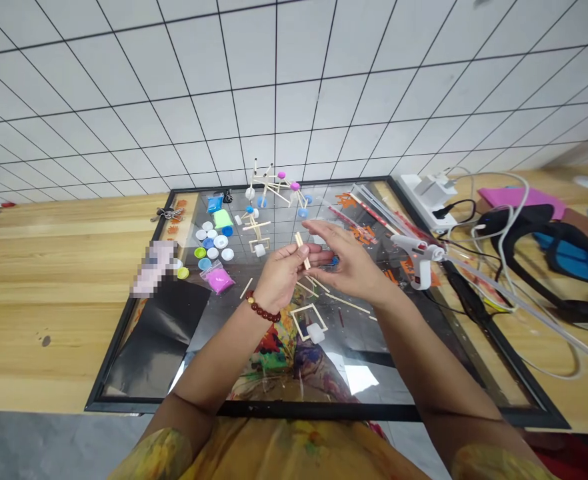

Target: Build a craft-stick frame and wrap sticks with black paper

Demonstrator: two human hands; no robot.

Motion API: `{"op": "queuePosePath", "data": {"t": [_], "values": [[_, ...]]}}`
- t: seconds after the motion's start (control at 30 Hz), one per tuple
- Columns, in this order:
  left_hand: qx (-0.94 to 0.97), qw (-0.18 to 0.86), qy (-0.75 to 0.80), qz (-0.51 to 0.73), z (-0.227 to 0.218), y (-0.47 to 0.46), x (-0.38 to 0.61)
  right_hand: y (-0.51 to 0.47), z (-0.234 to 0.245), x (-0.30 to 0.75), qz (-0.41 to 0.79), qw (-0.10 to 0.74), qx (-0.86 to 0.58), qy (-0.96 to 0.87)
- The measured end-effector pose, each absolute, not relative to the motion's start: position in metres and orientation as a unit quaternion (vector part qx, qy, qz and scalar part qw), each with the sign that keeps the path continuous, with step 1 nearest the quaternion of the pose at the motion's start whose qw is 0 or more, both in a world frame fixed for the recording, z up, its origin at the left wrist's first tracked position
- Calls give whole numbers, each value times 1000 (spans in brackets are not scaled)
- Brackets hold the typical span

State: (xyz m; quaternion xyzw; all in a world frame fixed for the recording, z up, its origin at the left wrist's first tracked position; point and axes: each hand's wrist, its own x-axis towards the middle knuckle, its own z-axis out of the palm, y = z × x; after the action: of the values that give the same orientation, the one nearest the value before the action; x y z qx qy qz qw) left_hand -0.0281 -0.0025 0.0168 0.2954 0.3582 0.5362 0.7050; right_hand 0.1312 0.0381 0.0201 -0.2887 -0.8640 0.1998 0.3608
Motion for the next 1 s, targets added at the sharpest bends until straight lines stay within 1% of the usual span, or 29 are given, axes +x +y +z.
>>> {"op": "queuePosePath", "data": {"t": [0.2, 0.37, 0.43, 0.53, 0.6, 0.67, 0.83, 1.0], "values": [[320, 688, 353, 547, 18, -5, -25, 41, 14, 129, 199, 405, -288, -845], [358, 660, 370, 548, 14, -4, -26, 41, 12, 127, 193, 413, -307, -835], [382, 643, 378, 546, 11, -3, -26, 41, 13, 127, 232, 402, -308, -830], [423, 614, 395, 537, 9, -2, -27, 40, 18, 128, 362, 384, -293, -797], [442, 618, 392, 519, 10, -3, -27, 40, 21, 128, 445, 384, -289, -755], [452, 641, 376, 493, 13, -4, -27, 39, 23, 127, 498, 391, -293, -716], [449, 679, 364, 452, 19, -7, -28, 38, 21, 123, 568, 408, -323, -637], [410, 732, 348, 418, 17, -6, -31, 38, 18, 119, 600, 435, -362, -566]]}}
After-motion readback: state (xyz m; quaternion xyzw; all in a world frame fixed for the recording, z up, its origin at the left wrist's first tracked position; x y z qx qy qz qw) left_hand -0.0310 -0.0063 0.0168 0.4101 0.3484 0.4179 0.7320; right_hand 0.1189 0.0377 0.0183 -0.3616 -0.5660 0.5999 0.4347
